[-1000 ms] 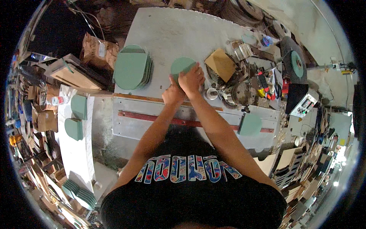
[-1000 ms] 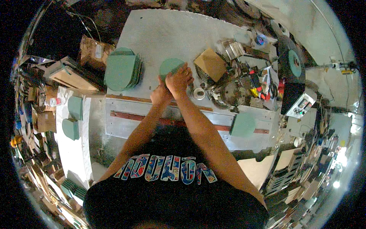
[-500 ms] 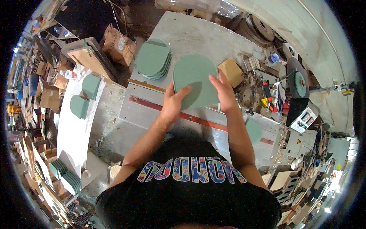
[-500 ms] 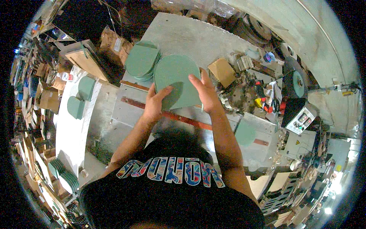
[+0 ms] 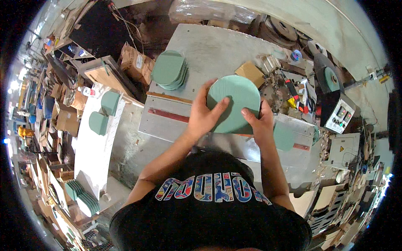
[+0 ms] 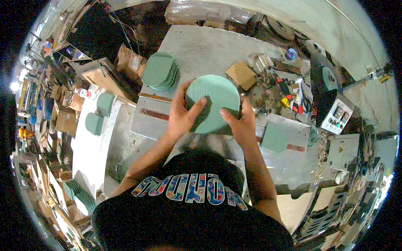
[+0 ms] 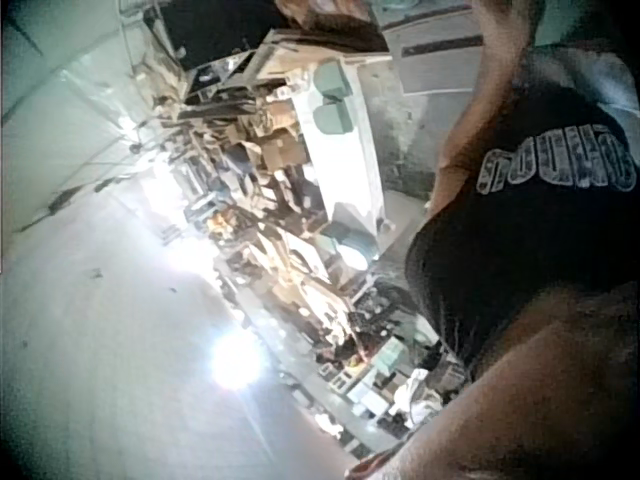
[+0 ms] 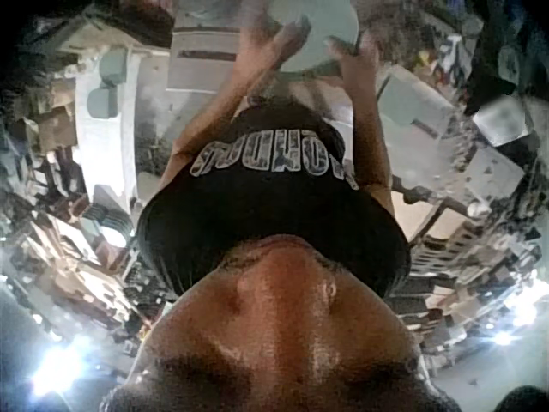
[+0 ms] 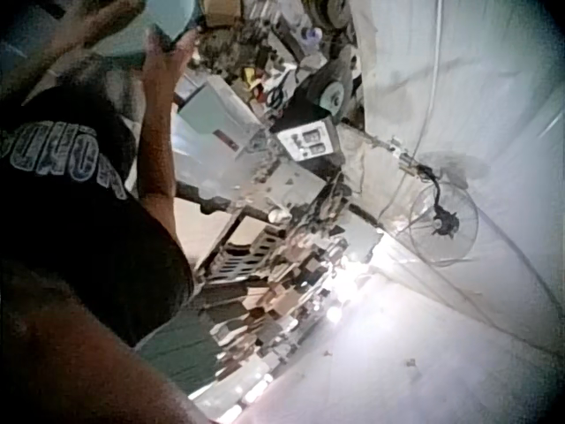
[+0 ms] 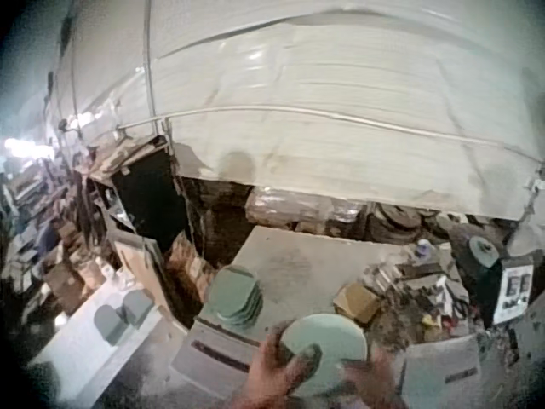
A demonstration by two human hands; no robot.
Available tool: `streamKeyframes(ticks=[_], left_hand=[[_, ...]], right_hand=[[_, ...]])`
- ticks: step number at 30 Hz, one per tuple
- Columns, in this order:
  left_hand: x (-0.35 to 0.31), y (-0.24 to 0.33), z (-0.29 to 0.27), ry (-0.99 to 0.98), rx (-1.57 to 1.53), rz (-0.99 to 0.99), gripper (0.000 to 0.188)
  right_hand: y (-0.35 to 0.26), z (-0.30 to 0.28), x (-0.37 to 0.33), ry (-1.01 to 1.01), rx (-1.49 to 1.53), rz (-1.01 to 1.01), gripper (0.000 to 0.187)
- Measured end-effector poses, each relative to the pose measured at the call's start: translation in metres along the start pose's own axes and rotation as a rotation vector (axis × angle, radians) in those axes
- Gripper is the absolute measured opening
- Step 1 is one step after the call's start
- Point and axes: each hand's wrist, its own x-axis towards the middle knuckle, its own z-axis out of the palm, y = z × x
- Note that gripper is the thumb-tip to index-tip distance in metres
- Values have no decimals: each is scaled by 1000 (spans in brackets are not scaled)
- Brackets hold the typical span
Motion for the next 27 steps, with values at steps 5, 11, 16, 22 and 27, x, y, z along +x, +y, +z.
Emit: streamKeyframes(ticks=[5, 11, 16, 22, 27], left_hand=[[13, 19, -7, 18, 29, -22, 37], [5, 20, 1, 167, 244, 94, 20], [4, 12, 8, 233, 211, 265, 10], [20, 30, 7, 134, 428, 554, 14], [25, 29, 6, -16, 440, 490, 13]], right_hand=[[10, -11, -18, -27, -1, -49, 44], [7, -11, -29, 16, 64, -45, 40], [12, -10, -30, 137, 41, -36, 36], [2, -22, -36, 45, -230, -108, 40], [24, -27, -36, 44, -281, -151, 43]])
